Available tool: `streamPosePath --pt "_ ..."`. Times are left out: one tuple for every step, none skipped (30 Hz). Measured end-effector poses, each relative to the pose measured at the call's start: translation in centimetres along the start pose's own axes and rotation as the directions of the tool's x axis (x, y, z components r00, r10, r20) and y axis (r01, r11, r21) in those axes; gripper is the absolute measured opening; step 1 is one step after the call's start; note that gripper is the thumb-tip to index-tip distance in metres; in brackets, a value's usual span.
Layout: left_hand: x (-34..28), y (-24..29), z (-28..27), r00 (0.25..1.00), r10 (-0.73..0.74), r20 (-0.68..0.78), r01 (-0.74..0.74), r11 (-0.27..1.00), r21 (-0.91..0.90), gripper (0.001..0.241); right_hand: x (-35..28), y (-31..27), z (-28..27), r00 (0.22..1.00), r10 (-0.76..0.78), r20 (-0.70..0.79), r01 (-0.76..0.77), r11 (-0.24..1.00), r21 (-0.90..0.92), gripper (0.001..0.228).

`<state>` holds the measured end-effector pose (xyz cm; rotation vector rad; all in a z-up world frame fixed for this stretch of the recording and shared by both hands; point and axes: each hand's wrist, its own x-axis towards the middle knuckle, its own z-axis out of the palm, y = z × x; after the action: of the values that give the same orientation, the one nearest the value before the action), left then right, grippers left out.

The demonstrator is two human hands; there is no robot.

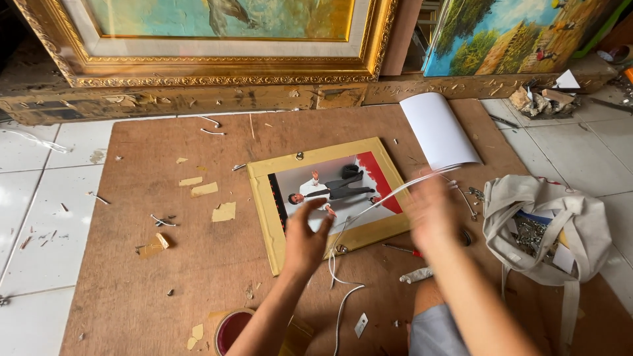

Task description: The person sits on the floor and uses a screwdriver to tighten screws on the back of a framed picture. They then cut a length of hanging cord with scissors and attach it to the frame's hanging hardware.

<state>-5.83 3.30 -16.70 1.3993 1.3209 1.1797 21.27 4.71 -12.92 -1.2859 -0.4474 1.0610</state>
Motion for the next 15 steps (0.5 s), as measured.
streamPosePath --pt "0.3 -0.8 -0.7 1.000 -0.002 0.003 0.002 1.000 0.000 0.040 0.6 -3.2 -0.7 1.000 0.001 -0.003 -0.001 1.000 0.000 0.050" --pt "0.4 -1.6 -1.2 0.999 -0.021 -0.035 0.024 0.996 0.082 0.031 1.2 -6.4 -1.5 0.874 -0.474 -0.110 0.461 0.879 -0.123 0.030" --pt "0.6 -2.3 -1.7 0.997 -0.037 -0.074 0.049 0.985 0.164 0.022 1.8 -9.7 -2.3 0.527 -0.839 -0.137 0.792 0.544 -0.279 0.017" --pt "0.5 -3.0 -1.4 0.996 -0.041 -0.073 0.053 0.985 0.166 0.022 0.9 -10.7 -2.0 0.531 -0.836 -0.137 0.789 0.547 -0.280 0.017" --pt "0.4 -3.7 -1.2 0.998 -0.067 -0.004 0.066 0.980 0.187 0.018 -0.1 -11.8 -1.7 0.481 -0.876 -0.035 0.822 0.465 -0.329 0.013" --pt "0.5 -4.2 -1.0 0.994 -0.090 0.061 0.075 0.975 0.209 0.016 -0.9 -13.0 -1.3 0.426 -0.902 0.071 0.853 0.374 -0.365 0.010" --pt "0.3 -5.5 -0.4 0.994 -0.090 0.059 0.076 0.975 0.210 0.016 -1.2 -10.9 -0.3 0.427 -0.902 0.071 0.853 0.375 -0.363 0.010" --pt "0.1 -6.7 0.4 0.988 -0.047 0.147 -0.008 0.935 0.355 0.015 -1.4 -9.0 0.4 0.594 -0.792 0.142 0.770 0.509 -0.386 0.011" --pt "-0.2 -8.0 1.3 0.971 -0.018 0.238 -0.103 0.869 0.484 0.016 -1.7 -7.0 1.2 0.736 -0.646 0.204 0.662 0.621 -0.420 0.018" --pt "-0.8 -6.9 1.5 0.971 -0.019 0.237 -0.102 0.868 0.485 0.016 -1.6 -4.1 1.1 0.736 -0.645 0.205 0.661 0.622 -0.420 0.018" --pt "-1.3 -5.9 1.8 0.966 -0.042 0.256 -0.123 0.793 0.597 0.015 -1.6 -1.1 1.1 0.839 -0.455 0.298 0.541 0.641 -0.544 0.014" --pt "-2.0 -4.9 1.9 0.960 -0.072 0.271 -0.145 0.701 0.698 0.013 -1.6 2.0 1.0 0.907 -0.233 0.350 0.416 0.619 -0.666 0.030" --pt "-2.0 -5.0 2.3 0.960 -0.076 0.270 -0.142 0.700 0.700 0.013 -1.3 4.0 0.7 0.908 -0.229 0.351 0.413 0.621 -0.666 0.030" --pt "-2.3 -5.3 2.6 0.957 -0.107 0.271 -0.122 0.696 0.708 0.016 -1.2 6.2 0.1 0.917 -0.049 0.395 0.357 0.542 -0.761 0.025" --pt "-2.7 -5.5 2.9 0.953 -0.138 0.271 -0.103 0.691 0.715 0.020 -1.2 8.3 -0.5 0.903 0.136 0.408 0.314 0.441 -0.841 0.023"
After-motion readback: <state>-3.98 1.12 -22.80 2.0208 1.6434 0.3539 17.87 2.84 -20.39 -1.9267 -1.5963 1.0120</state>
